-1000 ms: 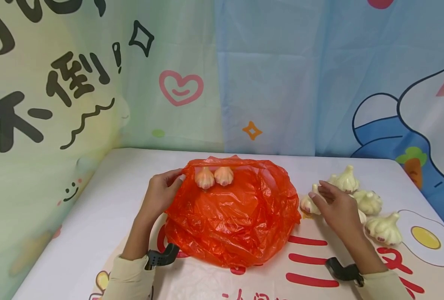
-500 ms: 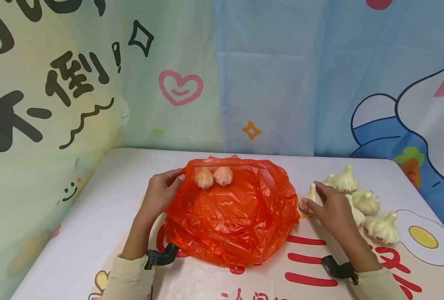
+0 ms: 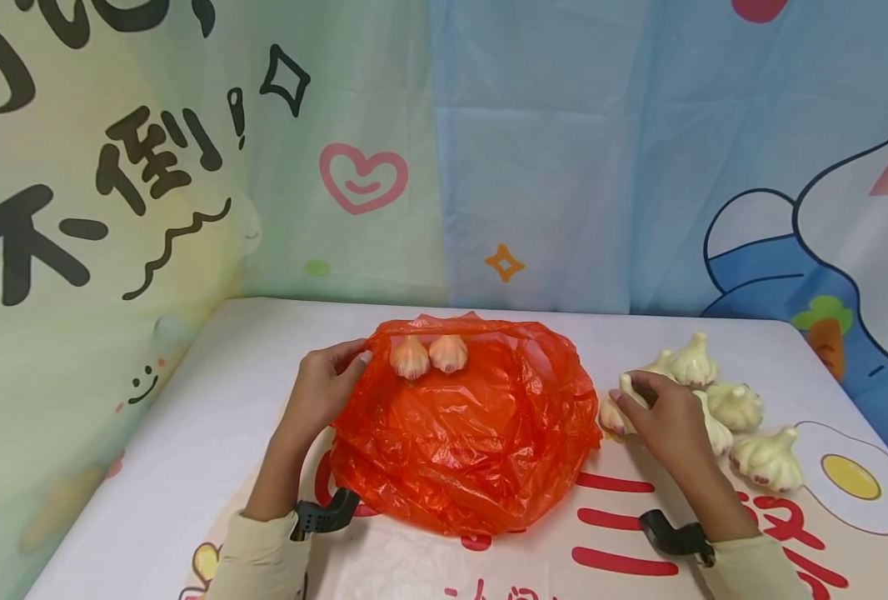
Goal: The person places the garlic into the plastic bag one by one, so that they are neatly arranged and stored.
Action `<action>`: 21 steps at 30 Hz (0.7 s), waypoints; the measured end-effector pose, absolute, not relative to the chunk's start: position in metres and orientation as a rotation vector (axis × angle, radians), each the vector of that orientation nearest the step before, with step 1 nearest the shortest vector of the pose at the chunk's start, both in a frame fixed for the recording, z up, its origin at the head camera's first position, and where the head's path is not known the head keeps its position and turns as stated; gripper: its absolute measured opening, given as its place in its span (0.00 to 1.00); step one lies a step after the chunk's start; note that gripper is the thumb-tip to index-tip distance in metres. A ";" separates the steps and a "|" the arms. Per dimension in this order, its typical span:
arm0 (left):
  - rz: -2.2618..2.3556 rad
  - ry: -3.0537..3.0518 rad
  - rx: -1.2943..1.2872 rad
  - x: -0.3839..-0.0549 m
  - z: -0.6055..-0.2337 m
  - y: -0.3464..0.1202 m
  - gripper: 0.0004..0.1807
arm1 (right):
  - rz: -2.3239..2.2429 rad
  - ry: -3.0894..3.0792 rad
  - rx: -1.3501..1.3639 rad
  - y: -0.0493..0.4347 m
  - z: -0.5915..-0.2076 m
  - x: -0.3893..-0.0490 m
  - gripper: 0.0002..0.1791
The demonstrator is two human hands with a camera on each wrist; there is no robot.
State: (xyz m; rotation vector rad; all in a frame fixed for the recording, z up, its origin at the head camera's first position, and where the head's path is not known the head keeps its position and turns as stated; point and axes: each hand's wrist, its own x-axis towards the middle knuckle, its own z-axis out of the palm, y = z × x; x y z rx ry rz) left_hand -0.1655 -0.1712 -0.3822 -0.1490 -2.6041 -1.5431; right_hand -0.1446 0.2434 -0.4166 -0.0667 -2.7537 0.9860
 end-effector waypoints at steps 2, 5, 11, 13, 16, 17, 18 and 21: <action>-1.547 -2.605 -0.144 -0.165 -0.382 -0.171 0.18 | 0.992 -2.747 -0.068 0.243 -0.416 -0.145 0.23; -1.546 -2.607 -0.137 -0.165 -0.382 -0.171 0.18 | 0.994 -2.735 -0.065 0.243 -0.417 -0.146 0.22; -1.555 -2.605 -0.128 -0.165 -0.381 -0.171 0.18 | 0.984 -2.716 -0.063 0.243 -0.419 -0.147 0.21; -1.548 -2.608 -0.128 -0.165 -0.382 -0.171 0.18 | 0.985 -2.715 -0.066 0.243 -0.419 -0.147 0.21; -1.532 -2.613 -0.130 -0.166 -0.382 -0.171 0.17 | 0.990 -2.712 -0.071 0.242 -0.420 -0.147 0.21; -1.528 -2.614 -0.133 -0.166 -0.382 -0.171 0.17 | 0.996 -2.709 -0.074 0.242 -0.420 -0.147 0.21; -1.524 -2.613 -0.136 -0.166 -0.382 -0.171 0.17 | 1.002 -2.706 -0.080 0.242 -0.419 -0.146 0.22; -1.525 -2.610 -0.144 -0.167 -0.382 -0.171 0.17 | 1.034 -2.684 -0.087 0.241 -0.417 -0.145 0.22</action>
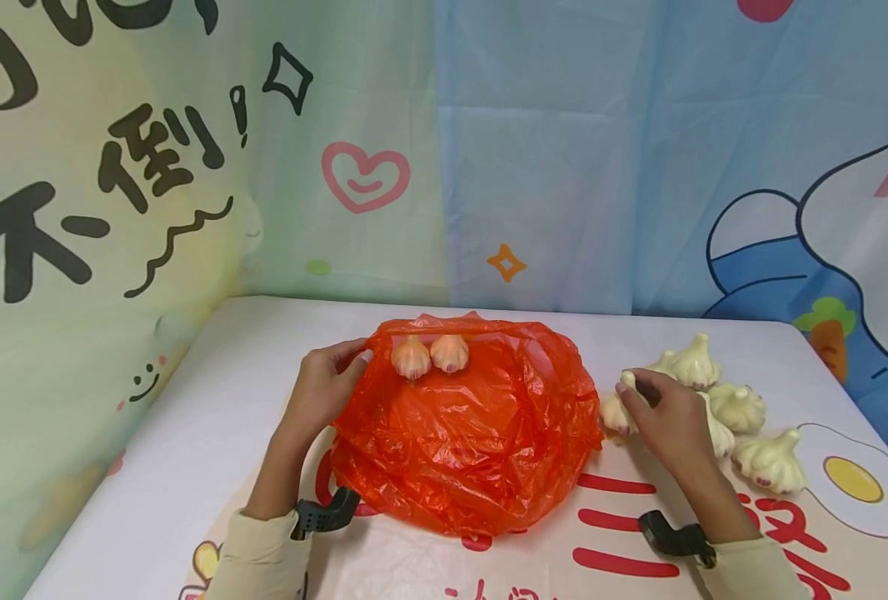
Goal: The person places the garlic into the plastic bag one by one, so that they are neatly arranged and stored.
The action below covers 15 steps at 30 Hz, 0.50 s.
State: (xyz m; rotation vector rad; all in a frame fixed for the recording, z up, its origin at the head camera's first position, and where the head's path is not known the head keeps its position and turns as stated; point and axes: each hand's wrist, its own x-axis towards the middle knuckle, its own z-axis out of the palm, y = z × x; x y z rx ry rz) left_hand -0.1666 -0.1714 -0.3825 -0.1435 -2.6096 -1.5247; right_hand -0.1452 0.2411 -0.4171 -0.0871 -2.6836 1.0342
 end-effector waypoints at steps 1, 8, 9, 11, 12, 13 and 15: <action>-1.527 -2.610 -0.143 -0.167 -0.382 -0.171 0.17 | 1.046 -2.671 -0.084 0.241 -0.416 -0.145 0.22; -1.532 -2.612 -0.136 -0.166 -0.382 -0.171 0.17 | 1.094 -2.559 -0.042 0.238 -0.402 -0.143 0.21; -1.532 -2.611 -0.137 -0.166 -0.382 -0.172 0.17 | 1.099 -2.542 -0.038 0.238 -0.400 -0.143 0.21; -1.534 -2.605 -0.146 -0.166 -0.382 -0.172 0.18 | 1.120 -2.514 -0.041 0.238 -0.395 -0.143 0.22; -1.536 -2.602 -0.151 -0.166 -0.381 -0.173 0.18 | 1.132 -2.504 -0.047 0.238 -0.393 -0.143 0.22; -1.541 -2.597 -0.156 -0.166 -0.381 -0.173 0.18 | 1.145 -2.492 -0.056 0.238 -0.390 -0.143 0.22; -1.551 -2.591 -0.165 -0.166 -0.381 -0.173 0.18 | 1.183 -2.464 -0.085 0.239 -0.385 -0.142 0.22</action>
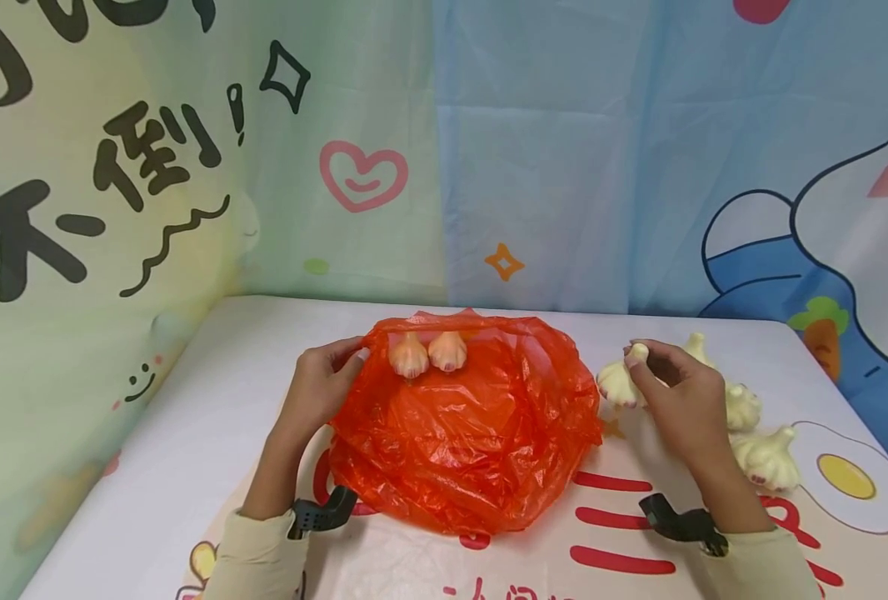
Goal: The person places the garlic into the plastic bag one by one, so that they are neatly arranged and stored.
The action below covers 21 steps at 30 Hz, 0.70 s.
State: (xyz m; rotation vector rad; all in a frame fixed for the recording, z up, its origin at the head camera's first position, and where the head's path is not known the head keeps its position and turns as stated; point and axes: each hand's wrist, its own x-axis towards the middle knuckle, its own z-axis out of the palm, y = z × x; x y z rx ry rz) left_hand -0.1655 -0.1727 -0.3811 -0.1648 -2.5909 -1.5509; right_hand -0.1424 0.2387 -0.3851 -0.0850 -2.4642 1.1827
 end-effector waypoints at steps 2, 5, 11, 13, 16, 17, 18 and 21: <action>-1.560 -2.587 -0.169 -0.165 -0.381 -0.173 0.18 | 1.245 -2.439 -0.096 0.238 -0.380 -0.142 0.23; -1.568 -2.586 -0.163 -0.165 -0.381 -0.172 0.18 | 1.337 -2.391 -0.051 0.235 -0.375 -0.141 0.22; -1.569 -2.587 -0.148 -0.165 -0.381 -0.172 0.18 | 1.436 -2.341 0.069 0.222 -0.367 -0.144 0.19; -1.572 -2.587 -0.140 -0.166 -0.381 -0.172 0.18 | 1.472 -2.322 0.103 0.217 -0.364 -0.146 0.19; -1.577 -2.592 -0.135 -0.166 -0.381 -0.172 0.18 | 1.536 -2.288 0.163 0.209 -0.362 -0.150 0.18; -1.579 -2.593 -0.133 -0.166 -0.382 -0.171 0.18 | 1.555 -2.278 0.186 0.206 -0.361 -0.151 0.18; -1.577 -2.596 -0.133 -0.166 -0.382 -0.171 0.18 | 1.575 -2.269 0.211 0.203 -0.361 -0.153 0.18; -1.574 -2.600 -0.131 -0.166 -0.383 -0.171 0.18 | 1.627 -2.260 0.280 0.194 -0.361 -0.157 0.18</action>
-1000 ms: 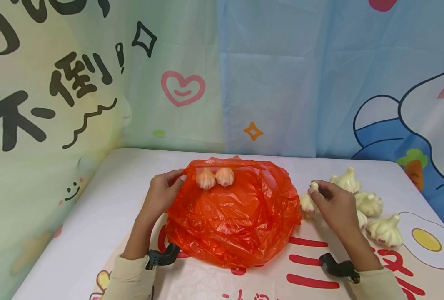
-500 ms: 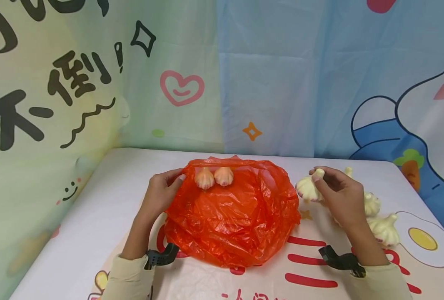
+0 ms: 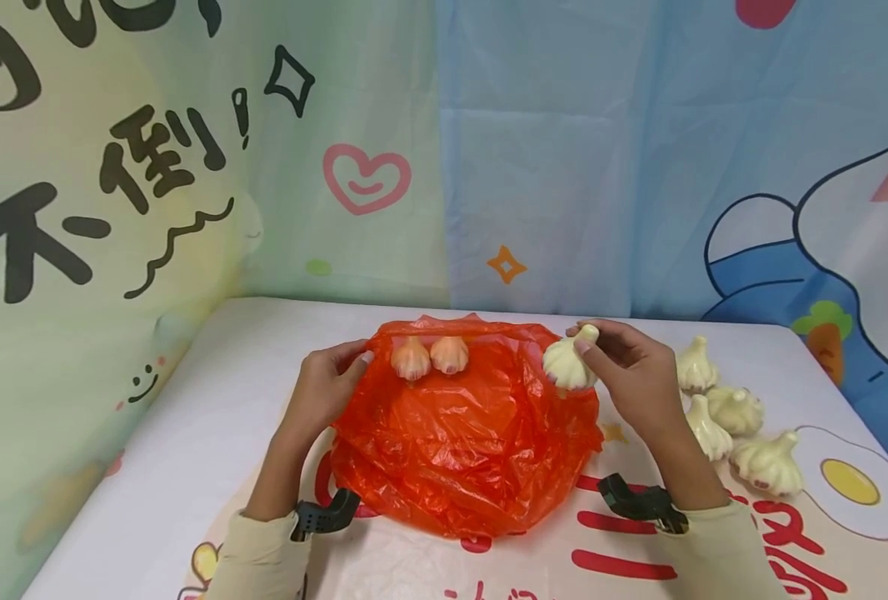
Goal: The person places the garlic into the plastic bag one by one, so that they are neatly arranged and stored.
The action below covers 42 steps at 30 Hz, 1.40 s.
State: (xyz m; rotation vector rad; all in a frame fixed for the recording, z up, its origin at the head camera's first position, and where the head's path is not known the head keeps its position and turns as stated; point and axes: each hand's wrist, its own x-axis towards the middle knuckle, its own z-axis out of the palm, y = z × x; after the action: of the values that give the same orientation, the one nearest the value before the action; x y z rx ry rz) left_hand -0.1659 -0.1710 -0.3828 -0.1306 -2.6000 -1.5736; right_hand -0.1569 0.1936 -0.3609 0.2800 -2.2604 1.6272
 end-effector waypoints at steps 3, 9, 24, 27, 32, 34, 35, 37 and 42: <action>-1.566 -2.594 -0.136 -0.165 -0.383 -0.171 0.18 | 1.680 -2.264 0.330 0.185 -0.362 -0.162 0.18; -1.571 -2.590 -0.135 -0.165 -0.383 -0.172 0.18 | 1.795 -2.279 0.389 0.170 -0.366 -0.171 0.19; -1.598 -2.560 -0.129 -0.166 -0.382 -0.171 0.17 | 1.783 -2.393 0.595 0.130 -0.381 -0.186 0.15; -1.602 -2.567 -0.131 -0.165 -0.383 -0.171 0.18 | 1.736 -2.462 0.585 0.122 -0.386 -0.188 0.15; -1.568 -2.576 -0.110 -0.163 -0.381 -0.169 0.18 | 1.694 -2.581 0.557 0.108 -0.390 -0.190 0.18; -1.574 -2.573 -0.116 -0.163 -0.381 -0.169 0.18 | 1.673 -2.603 0.539 0.103 -0.391 -0.192 0.18; -1.576 -2.570 -0.120 -0.163 -0.381 -0.168 0.18 | 1.648 -2.611 0.520 0.101 -0.392 -0.193 0.18; -1.581 -2.571 -0.123 -0.163 -0.381 -0.168 0.18 | 1.595 -2.620 0.468 0.098 -0.394 -0.195 0.17; -1.574 -2.580 -0.116 -0.163 -0.381 -0.166 0.18 | 1.561 -2.613 0.246 0.095 -0.398 -0.201 0.17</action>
State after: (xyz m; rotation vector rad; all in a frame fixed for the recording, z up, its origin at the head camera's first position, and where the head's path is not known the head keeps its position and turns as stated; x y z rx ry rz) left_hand -0.1631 -0.1662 -0.3811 -0.1159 -2.5804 -1.5737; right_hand -0.2006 0.0952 -0.3978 0.2464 -2.6125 1.5605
